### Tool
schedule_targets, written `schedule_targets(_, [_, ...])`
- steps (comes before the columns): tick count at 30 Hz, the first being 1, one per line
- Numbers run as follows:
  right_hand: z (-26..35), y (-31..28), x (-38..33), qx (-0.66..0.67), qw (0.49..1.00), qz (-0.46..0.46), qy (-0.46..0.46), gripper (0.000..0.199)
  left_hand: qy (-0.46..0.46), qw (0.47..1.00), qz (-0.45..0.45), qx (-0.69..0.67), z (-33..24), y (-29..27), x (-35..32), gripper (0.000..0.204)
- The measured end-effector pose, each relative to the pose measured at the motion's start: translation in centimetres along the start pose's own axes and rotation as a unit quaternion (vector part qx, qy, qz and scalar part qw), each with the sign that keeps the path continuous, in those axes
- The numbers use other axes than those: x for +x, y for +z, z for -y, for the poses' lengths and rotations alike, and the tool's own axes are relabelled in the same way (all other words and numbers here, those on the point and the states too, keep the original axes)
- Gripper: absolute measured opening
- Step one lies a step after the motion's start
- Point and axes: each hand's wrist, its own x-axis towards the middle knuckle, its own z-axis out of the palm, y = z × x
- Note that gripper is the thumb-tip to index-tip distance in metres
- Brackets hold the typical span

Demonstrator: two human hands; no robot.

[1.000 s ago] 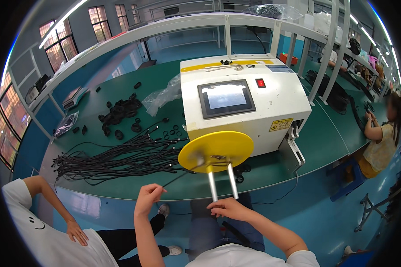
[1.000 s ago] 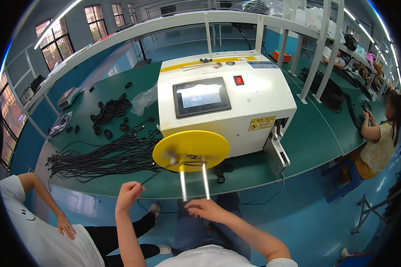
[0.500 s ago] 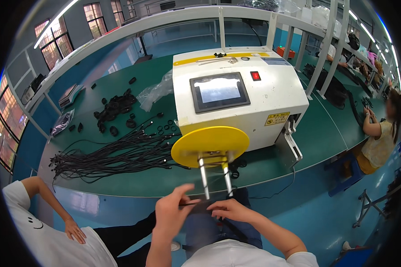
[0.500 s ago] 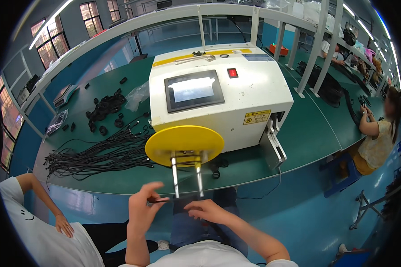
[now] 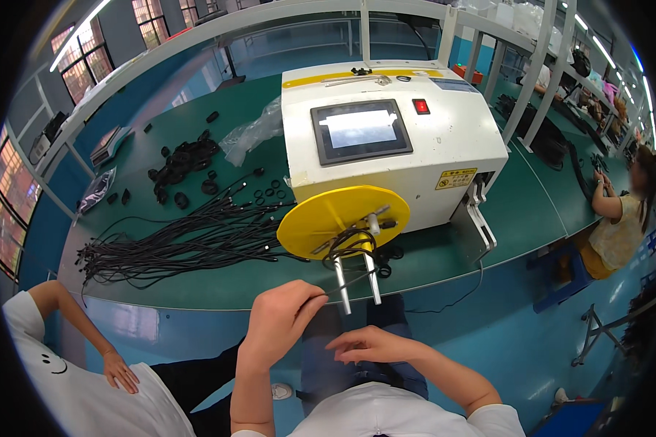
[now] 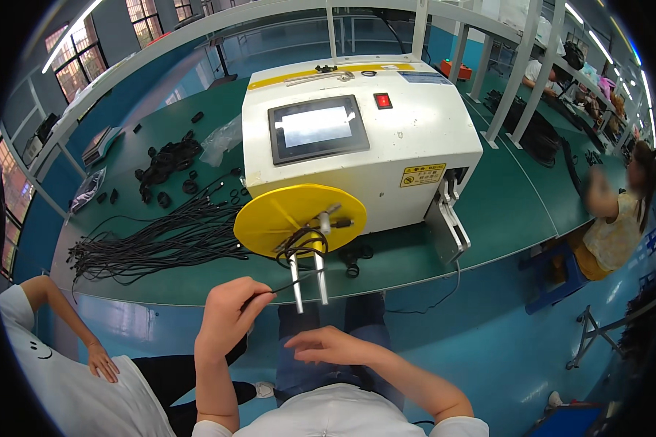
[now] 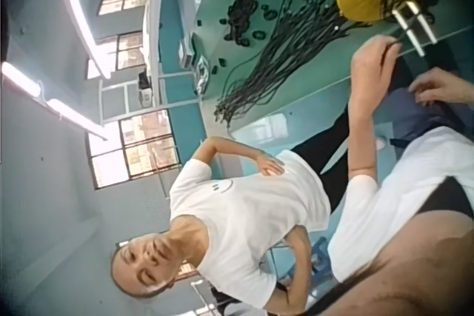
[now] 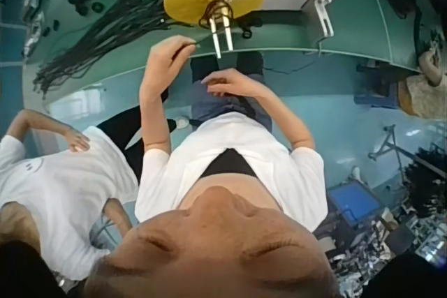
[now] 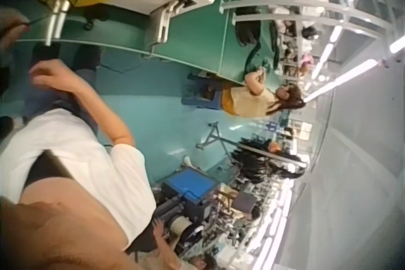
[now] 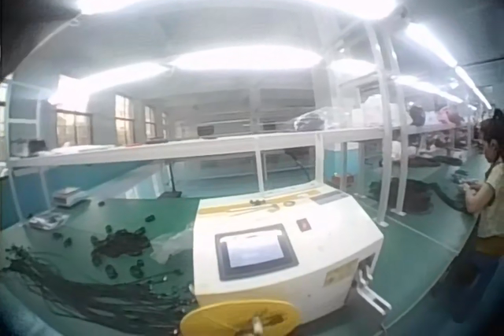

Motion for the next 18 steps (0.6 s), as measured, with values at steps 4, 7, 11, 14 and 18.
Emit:
schedule_targets(4, [0.6, -0.3, -0.8, -0.007, 1.000, 0.004, 0.007, 0.035, 0.035, 0.996, 0.005, 0.083, 1.0, -0.2, 0.2, 0.008])
schedule_targets(7, [0.6, -1.7, -1.8, -0.003, 0.999, -0.018, 0.039, 0.034, 0.032, 0.995, 0.020, 0.094, 0.7, -0.3, 0.6, 0.008])
schedule_targets(11, [0.7, -4.5, -2.4, 0.162, 0.966, -0.201, 0.030, 0.033, 0.041, 0.996, -0.009, 0.079, 0.6, 0.1, 1.1, 0.009])
schedule_targets(14, [2.5, -5.5, -1.0, 0.222, 0.916, -0.319, -0.104, 0.039, 0.068, 0.995, -0.043, 0.066, 0.5, 1.4, 2.3, 0.009])
schedule_targets(18, [4.5, -5.6, 0.0, 0.271, 0.911, -0.281, -0.136, 0.047, 0.106, 0.988, -0.085, 0.078, -0.6, 2.8, 2.3, 0.010])
